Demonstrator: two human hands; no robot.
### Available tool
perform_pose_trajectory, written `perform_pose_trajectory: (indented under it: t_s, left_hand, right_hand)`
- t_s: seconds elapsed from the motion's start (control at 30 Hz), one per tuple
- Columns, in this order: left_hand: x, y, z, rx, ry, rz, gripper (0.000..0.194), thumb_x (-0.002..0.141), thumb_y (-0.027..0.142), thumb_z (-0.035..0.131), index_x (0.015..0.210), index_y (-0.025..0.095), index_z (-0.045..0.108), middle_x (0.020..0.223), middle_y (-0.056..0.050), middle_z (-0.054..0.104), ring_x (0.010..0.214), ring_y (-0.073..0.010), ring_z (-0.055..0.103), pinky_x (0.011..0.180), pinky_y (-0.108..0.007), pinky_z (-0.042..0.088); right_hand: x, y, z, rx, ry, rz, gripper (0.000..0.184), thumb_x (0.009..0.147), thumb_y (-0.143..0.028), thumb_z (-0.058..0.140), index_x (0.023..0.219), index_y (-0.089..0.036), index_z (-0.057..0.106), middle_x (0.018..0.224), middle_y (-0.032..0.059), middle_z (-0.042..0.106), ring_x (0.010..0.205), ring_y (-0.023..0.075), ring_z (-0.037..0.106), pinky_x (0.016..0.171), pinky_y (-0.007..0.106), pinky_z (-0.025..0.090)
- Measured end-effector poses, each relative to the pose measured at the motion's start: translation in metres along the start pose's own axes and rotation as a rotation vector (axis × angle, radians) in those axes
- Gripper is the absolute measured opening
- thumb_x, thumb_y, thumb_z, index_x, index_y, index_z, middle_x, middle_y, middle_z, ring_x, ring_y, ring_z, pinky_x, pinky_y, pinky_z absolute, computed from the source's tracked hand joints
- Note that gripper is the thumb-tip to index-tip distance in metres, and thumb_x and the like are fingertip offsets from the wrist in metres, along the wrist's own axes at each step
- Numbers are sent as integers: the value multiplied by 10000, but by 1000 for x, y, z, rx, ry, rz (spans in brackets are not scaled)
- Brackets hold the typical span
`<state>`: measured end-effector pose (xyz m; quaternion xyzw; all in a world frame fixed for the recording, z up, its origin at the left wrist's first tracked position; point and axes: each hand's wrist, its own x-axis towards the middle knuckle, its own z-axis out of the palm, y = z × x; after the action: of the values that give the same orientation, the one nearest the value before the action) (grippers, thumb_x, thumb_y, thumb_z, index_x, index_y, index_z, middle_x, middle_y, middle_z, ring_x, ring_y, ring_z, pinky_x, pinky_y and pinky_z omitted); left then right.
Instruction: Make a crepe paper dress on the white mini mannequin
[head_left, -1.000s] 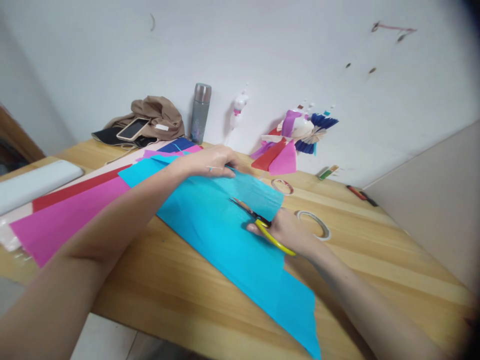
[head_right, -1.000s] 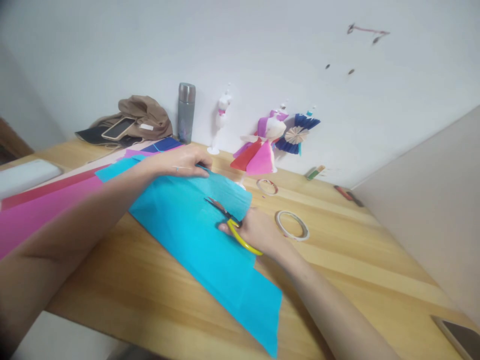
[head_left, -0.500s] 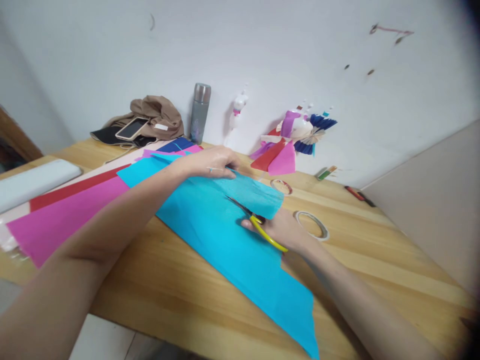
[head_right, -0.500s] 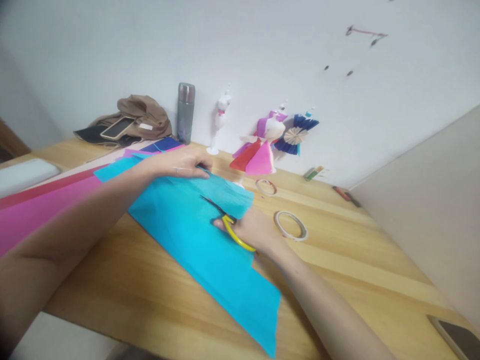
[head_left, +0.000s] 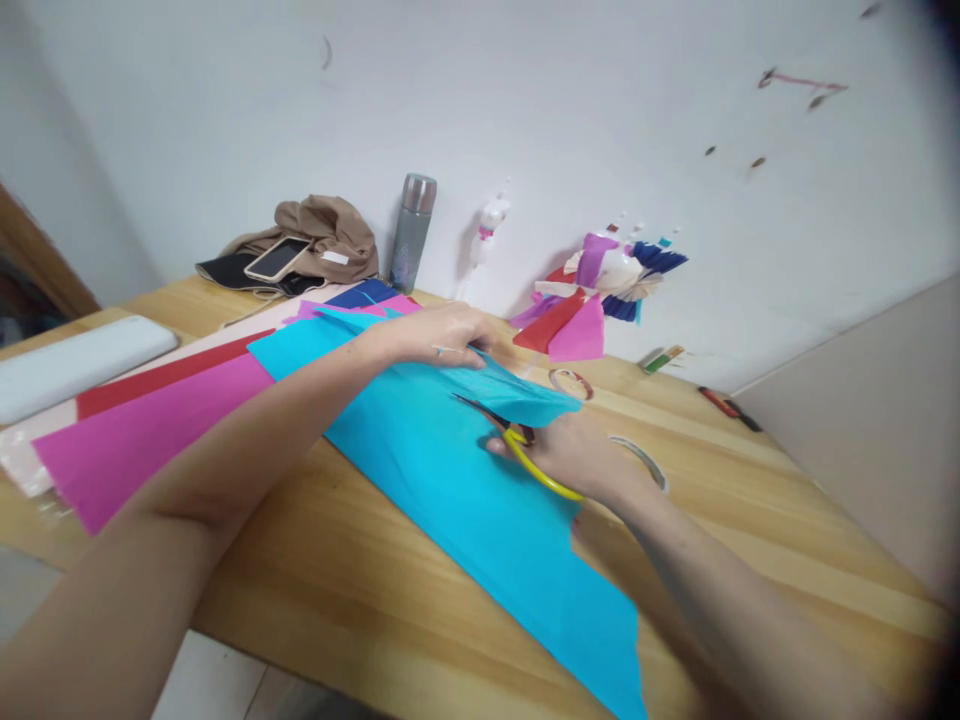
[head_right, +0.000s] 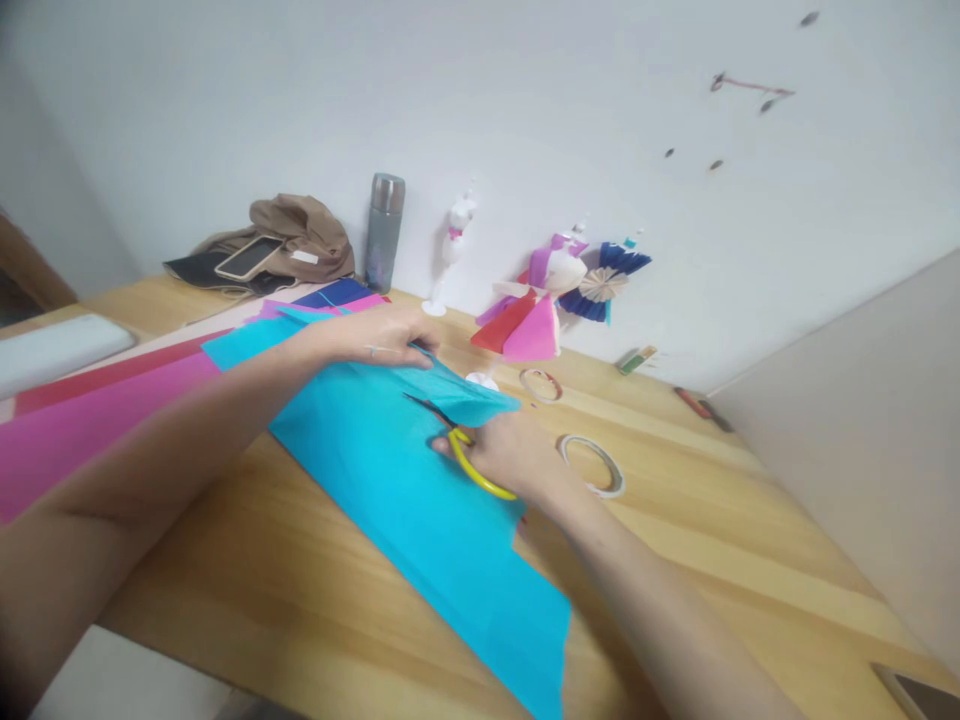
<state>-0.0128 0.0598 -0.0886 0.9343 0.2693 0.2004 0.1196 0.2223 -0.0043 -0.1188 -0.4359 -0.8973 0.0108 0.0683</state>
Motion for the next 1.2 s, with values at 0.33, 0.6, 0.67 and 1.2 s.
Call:
perform_pose_trajectory:
  t_s: [0.33, 0.6, 0.67, 1.2]
  left_hand:
    - [-1, -6, 2, 0, 49, 72, 128, 832, 255, 619, 757, 152, 634, 744, -41, 647, 717, -173, 564, 657, -269, 377]
    - [-1, 2, -2, 20, 6, 14, 113, 840, 253, 610, 800, 151, 635, 833, -54, 673, 776, -181, 590, 682, -265, 396]
    - [-1, 3, -2, 31, 6, -7, 110, 826, 234, 615, 755, 151, 617, 769, -39, 648, 731, -169, 569, 654, -262, 379]
    - [-4, -6, -6, -80, -13, -47, 176, 829, 312, 587, 763, 150, 612, 737, -27, 612, 708, -163, 536, 666, -280, 373]
  right_hand:
    - [0, -5, 9, 47, -24, 27, 253, 913, -445, 578, 933, -219, 692, 954, 122, 741, 926, 323, 693, 887, 474, 540]
    - [2, 0, 13, -12, 100, -96, 305, 922, -513, 542, 902, -245, 688, 943, 121, 731, 1006, 348, 663, 926, 500, 509]
    - [2, 0, 13, -34, 78, -63, 314, 922, -518, 539, 872, -243, 682, 905, 117, 725, 923, 333, 666, 864, 485, 526]
    - [-5, 14, 8, 227, 16, -145, 519, 892, -509, 651, 1383, -341, 621, 1488, 46, 584, 1399, 354, 510, 1196, 608, 359]
